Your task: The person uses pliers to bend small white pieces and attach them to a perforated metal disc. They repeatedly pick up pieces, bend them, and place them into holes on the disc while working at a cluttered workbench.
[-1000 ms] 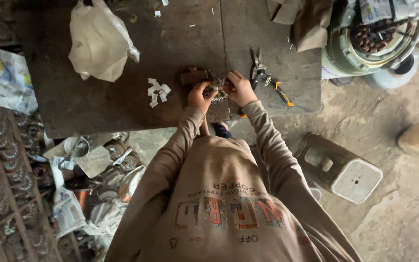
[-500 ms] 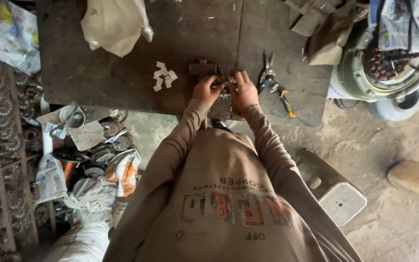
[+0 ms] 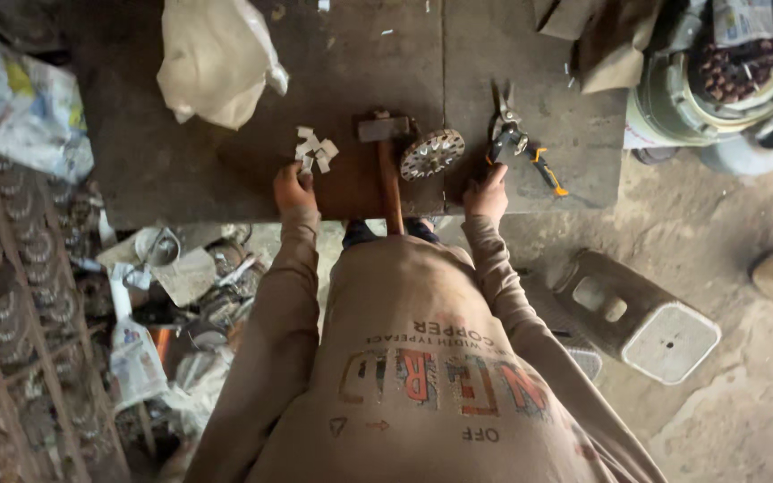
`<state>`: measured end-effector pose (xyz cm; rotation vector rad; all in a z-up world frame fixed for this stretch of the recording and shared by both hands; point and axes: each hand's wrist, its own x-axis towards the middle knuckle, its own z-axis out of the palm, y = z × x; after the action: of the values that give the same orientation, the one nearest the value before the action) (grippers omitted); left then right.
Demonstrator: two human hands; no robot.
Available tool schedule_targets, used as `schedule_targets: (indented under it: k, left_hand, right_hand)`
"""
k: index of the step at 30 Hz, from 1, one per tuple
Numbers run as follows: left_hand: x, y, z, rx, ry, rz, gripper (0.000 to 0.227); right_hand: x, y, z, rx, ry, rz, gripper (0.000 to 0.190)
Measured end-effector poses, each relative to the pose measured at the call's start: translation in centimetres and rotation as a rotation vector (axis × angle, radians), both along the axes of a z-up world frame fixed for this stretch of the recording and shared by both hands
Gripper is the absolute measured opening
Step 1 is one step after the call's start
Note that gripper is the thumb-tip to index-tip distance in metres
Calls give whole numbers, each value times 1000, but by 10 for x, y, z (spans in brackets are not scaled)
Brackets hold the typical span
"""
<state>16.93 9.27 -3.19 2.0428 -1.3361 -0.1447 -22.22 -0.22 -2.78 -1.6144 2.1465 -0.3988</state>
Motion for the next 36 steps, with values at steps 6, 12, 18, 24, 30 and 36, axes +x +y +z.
schedule_targets:
  k: [6, 12, 18, 24, 30, 36]
  left_hand:
    - [15, 13, 7, 90, 201, -132, 18]
    - [-37, 18, 49, -24, 395, -223, 17]
    - [-147, -58, 100, -99, 1236, -555, 26]
    - [-194, -93, 146, 12, 1367, -628, 25]
    - [-211, -61, 180, 301, 1709, -500, 30]
    - [-212, -73, 202, 32, 1610, -734, 13]
  right_hand:
    - [-3, 33, 9, -67, 13, -116, 38]
    - [-27, 44, 46, -63, -251, -169, 24]
    - [-16, 109, 212, 85, -1262, -300, 5]
    - [27, 138, 340, -55, -698, 118, 18]
    - [52, 100, 361, -376, -726, 190, 69]
    - [74, 84, 341, -240, -1534, 195, 84]
